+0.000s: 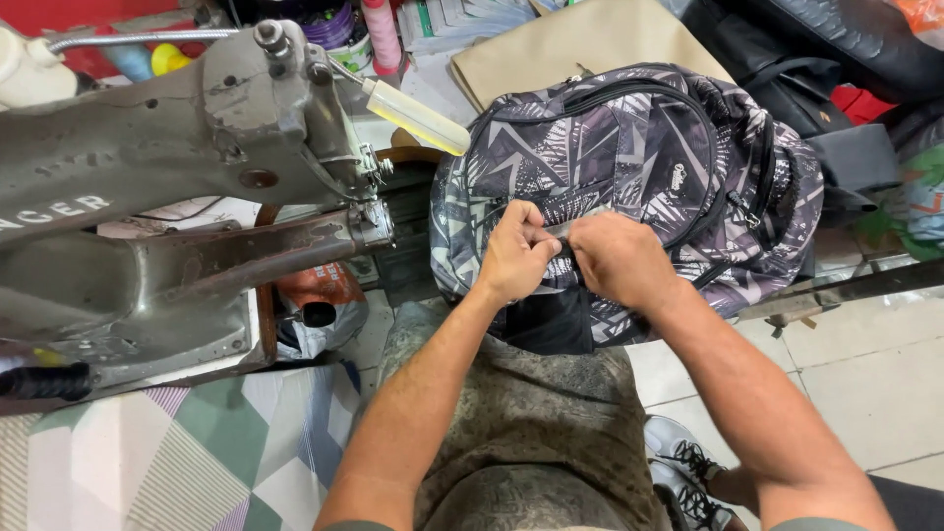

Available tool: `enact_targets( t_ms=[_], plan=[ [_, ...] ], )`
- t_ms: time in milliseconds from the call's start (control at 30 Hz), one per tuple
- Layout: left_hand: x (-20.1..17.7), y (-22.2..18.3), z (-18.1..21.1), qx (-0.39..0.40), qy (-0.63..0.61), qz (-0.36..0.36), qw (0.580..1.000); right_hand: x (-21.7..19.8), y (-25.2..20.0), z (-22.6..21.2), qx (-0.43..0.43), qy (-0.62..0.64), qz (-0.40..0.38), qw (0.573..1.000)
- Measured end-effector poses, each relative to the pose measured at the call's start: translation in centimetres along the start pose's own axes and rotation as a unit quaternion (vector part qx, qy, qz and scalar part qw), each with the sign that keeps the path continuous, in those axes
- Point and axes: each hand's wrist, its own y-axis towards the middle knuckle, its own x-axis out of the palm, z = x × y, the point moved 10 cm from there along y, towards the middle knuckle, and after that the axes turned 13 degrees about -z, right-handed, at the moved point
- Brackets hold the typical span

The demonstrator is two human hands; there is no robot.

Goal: The person uses a seam ripper to open a seam on a patterned backpack, selects a replacement part from a container, and attaches it to the zipper track. The person handles the backpack and small metal components at a workbench.

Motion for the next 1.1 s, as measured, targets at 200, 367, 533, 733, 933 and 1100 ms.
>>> enact_targets(
  t_ms=[200, 367, 533, 733, 933, 1100],
  plan=[
    [0.6, -0.2, 1.5, 0.054, 0.056, 0.006, 0.997, 0.8, 1.2, 0.3, 0.007, -0.104, -0.113, 0.988],
    [2.7, -2.6, 6.2, 0.197, 0.268, 0.088, 0.939, 2.0, -0.3, 5.4, 0.113, 0.180, -0.052, 0.976],
    [3.4, -3.5, 6.2, 0.254, 0.381, 0.220, 0.861, 6.9, -2.6, 10.8, 0.155, 0.489, -0.060, 0.856],
    [2.1, -1.1, 1.9, 0.036, 0.247, 0.148, 0.957, 7.1, -2.3, 10.2, 0.159, 0.526, -0.084, 0.832],
    [1.5, -1.3, 1.7, 0.008, 0.104, 0.105, 0.989, 5.9, -1.9, 8.9, 0.136, 0.527, -0.071, 0.836],
    [1.3, -0.4, 0.0, -0.003, -0.002, 0.032, 0.999, 5.2, -1.8, 8.3, 0.087, 0.543, -0.047, 0.834]
  ],
)
